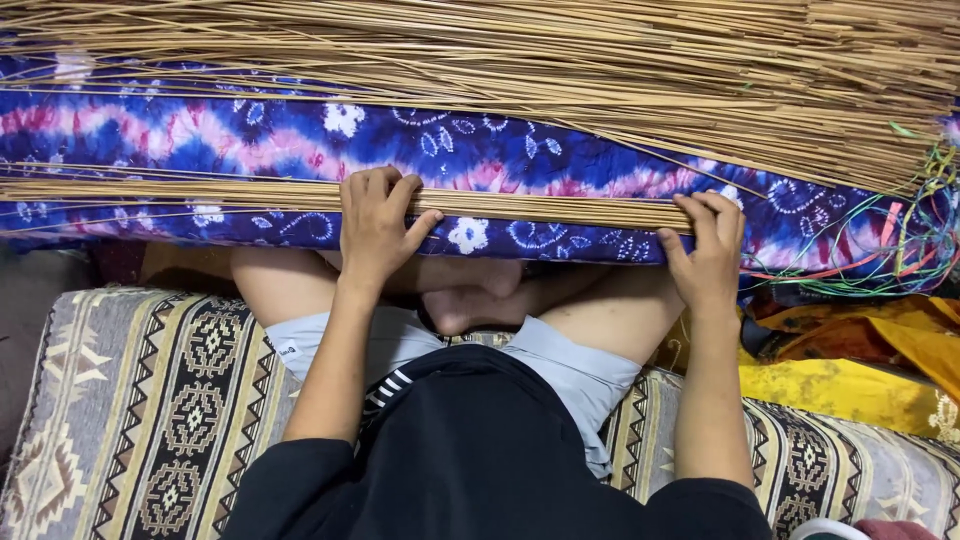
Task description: Picking up individual rattan sticks and organizing them into a neat bundle while sitting on the floor.
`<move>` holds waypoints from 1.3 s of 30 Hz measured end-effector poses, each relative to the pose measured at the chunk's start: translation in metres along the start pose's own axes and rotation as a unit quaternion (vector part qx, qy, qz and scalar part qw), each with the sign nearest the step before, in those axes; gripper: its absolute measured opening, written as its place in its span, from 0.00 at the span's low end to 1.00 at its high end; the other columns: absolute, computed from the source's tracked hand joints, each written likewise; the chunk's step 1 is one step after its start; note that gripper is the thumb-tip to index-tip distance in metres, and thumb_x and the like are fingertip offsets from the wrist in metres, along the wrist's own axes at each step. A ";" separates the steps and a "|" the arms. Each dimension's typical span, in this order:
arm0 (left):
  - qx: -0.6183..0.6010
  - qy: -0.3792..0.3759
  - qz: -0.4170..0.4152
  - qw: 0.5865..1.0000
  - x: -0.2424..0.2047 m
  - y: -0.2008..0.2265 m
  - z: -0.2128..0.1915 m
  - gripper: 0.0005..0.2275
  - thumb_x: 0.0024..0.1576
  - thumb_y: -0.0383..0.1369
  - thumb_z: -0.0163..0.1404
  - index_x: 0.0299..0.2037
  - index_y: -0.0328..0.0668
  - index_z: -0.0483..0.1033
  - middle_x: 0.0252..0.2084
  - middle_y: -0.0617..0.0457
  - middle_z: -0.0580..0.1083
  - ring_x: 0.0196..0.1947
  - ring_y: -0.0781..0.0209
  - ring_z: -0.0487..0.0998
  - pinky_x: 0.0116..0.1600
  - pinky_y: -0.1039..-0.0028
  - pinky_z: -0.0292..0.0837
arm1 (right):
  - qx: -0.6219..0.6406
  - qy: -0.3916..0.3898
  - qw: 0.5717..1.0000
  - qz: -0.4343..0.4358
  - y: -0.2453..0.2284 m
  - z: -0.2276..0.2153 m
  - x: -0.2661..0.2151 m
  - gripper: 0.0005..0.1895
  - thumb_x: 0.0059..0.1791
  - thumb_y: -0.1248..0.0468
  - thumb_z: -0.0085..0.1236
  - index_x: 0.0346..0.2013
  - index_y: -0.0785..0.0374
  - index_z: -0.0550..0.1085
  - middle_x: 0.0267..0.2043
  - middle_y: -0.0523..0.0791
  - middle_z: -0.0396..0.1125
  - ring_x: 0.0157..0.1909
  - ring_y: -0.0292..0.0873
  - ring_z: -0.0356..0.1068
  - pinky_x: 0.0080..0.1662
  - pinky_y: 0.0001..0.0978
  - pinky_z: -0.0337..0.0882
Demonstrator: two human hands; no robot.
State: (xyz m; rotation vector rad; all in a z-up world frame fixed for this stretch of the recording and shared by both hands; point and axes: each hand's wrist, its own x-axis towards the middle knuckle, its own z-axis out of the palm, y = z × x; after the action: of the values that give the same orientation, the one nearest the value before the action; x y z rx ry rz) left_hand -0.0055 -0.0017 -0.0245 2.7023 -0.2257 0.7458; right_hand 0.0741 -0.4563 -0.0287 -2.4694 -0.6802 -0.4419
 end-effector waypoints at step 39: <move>0.027 0.045 0.006 0.999 -0.002 0.001 0.007 0.22 0.63 0.56 0.48 0.51 0.46 0.75 0.45 0.49 0.70 0.46 0.48 0.70 0.58 0.57 0.63 | -0.087 0.093 0.992 0.010 0.003 0.015 0.011 0.19 0.65 0.46 0.45 0.49 0.54 0.77 0.50 0.46 0.66 0.56 0.55 0.68 0.61 0.49 0.60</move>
State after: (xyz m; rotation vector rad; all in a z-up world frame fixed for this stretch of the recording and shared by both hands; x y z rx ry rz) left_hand -0.0044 -0.0051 -0.0310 2.7127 -0.2037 0.8869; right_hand 0.0872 -0.4459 -0.0369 -2.5531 -0.5599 -0.7417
